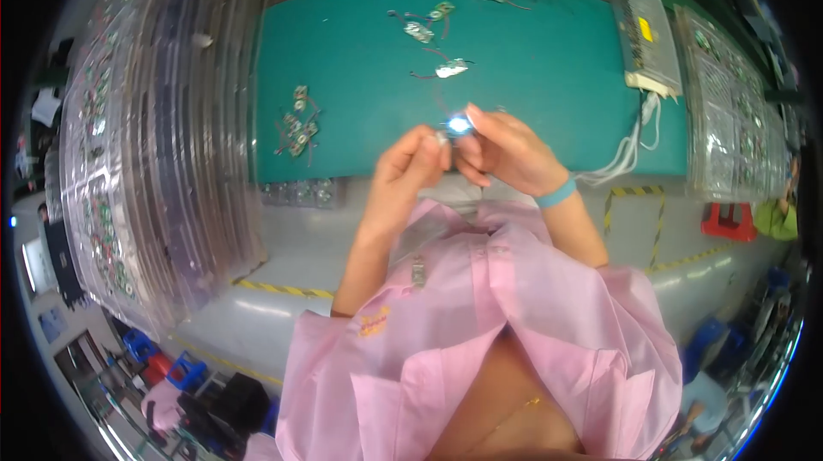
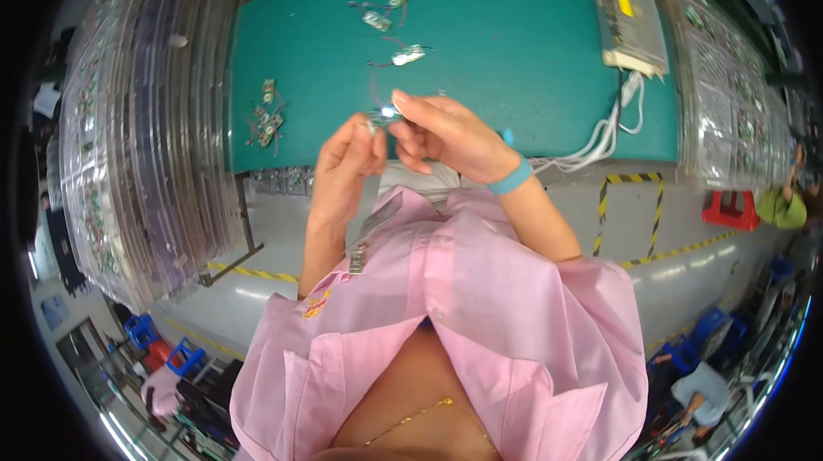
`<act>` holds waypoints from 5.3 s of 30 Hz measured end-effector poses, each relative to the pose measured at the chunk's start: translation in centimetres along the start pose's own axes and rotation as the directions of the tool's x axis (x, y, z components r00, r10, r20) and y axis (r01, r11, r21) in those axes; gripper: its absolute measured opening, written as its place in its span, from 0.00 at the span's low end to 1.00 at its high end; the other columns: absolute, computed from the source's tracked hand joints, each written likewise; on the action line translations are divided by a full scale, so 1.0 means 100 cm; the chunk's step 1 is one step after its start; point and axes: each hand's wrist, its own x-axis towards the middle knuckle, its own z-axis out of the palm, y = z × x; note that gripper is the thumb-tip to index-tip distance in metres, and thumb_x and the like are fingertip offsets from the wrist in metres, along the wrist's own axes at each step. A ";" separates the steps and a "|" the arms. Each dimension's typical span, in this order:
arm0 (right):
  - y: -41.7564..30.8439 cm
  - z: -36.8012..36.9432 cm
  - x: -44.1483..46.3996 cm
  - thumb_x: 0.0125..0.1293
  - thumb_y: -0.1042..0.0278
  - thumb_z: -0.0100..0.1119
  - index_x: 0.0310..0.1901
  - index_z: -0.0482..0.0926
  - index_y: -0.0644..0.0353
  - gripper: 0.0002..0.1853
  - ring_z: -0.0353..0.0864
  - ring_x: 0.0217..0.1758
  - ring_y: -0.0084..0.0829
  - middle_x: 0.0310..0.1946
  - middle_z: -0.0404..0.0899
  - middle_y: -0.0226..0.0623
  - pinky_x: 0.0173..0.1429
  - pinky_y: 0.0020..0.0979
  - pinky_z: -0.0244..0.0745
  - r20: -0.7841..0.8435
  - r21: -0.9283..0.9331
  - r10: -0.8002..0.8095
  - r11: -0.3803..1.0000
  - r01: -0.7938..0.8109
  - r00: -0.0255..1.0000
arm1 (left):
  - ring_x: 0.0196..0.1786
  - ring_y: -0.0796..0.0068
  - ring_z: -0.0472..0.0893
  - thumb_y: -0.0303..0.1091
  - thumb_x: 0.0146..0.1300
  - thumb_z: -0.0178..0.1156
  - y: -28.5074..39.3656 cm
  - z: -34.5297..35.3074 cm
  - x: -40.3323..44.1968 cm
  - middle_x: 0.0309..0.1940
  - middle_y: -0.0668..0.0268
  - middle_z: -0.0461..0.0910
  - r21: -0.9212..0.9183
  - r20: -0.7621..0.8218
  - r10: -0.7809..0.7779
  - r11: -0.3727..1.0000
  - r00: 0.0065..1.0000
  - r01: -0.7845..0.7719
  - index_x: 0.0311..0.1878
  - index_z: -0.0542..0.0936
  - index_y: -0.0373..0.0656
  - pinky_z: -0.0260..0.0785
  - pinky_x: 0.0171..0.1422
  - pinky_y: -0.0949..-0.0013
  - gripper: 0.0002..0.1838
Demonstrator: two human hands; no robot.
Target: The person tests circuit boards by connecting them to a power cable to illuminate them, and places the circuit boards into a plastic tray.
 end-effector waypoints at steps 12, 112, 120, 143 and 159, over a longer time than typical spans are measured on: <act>0.030 0.023 0.005 0.74 0.63 0.41 0.24 0.72 0.59 0.19 0.64 0.15 0.23 0.20 0.71 0.33 0.20 0.22 0.57 0.102 0.403 -0.016 0.915 -0.027 0.995 | 0.20 0.87 0.52 0.43 0.73 0.45 0.004 -0.009 -0.015 0.18 0.77 0.57 -0.213 0.066 -0.058 0.975 0.996 0.071 0.32 0.69 0.43 0.46 0.26 0.81 0.15; 0.014 0.013 0.000 0.70 0.62 0.51 0.48 0.73 0.62 0.12 0.69 0.22 0.18 0.24 0.73 0.28 0.23 0.18 0.62 -0.143 0.219 -0.120 0.964 0.150 0.982 | 0.29 0.71 0.70 0.28 0.60 0.60 -0.017 0.007 0.004 0.27 0.68 0.70 0.932 -0.001 0.609 0.289 0.793 -0.221 0.41 0.79 0.43 0.64 0.32 0.69 0.06; 0.023 0.025 0.007 0.72 0.56 0.47 0.46 0.73 0.60 0.14 0.70 0.22 0.20 0.22 0.73 0.28 0.24 0.20 0.64 -0.156 0.049 -0.155 0.985 0.164 0.976 | 0.33 0.73 0.70 0.30 0.65 0.55 -0.010 0.004 0.000 0.32 0.66 0.76 0.903 -0.055 0.515 0.391 0.856 -0.177 0.43 0.78 0.42 0.63 0.35 0.72 0.06; 0.021 0.024 0.017 0.73 0.58 0.42 0.21 0.71 0.60 0.22 0.61 0.13 0.20 0.17 0.70 0.32 0.20 0.21 0.56 0.099 0.310 0.014 0.950 -0.044 0.995 | 0.22 0.87 0.54 0.39 0.74 0.44 0.007 -0.012 -0.005 0.22 0.75 0.62 -0.345 0.042 -0.081 0.934 0.996 0.091 0.32 0.68 0.44 0.48 0.28 0.81 0.14; 0.036 0.037 0.024 0.73 0.61 0.40 0.23 0.71 0.58 0.20 0.58 0.11 0.19 0.13 0.66 0.28 0.18 0.21 0.55 0.138 0.516 -0.008 0.854 -0.065 0.990 | 0.21 0.88 0.53 0.38 0.73 0.44 0.007 -0.017 -0.018 0.23 0.75 0.62 -0.445 0.022 -0.037 0.894 0.999 0.043 0.35 0.68 0.43 0.45 0.26 0.83 0.11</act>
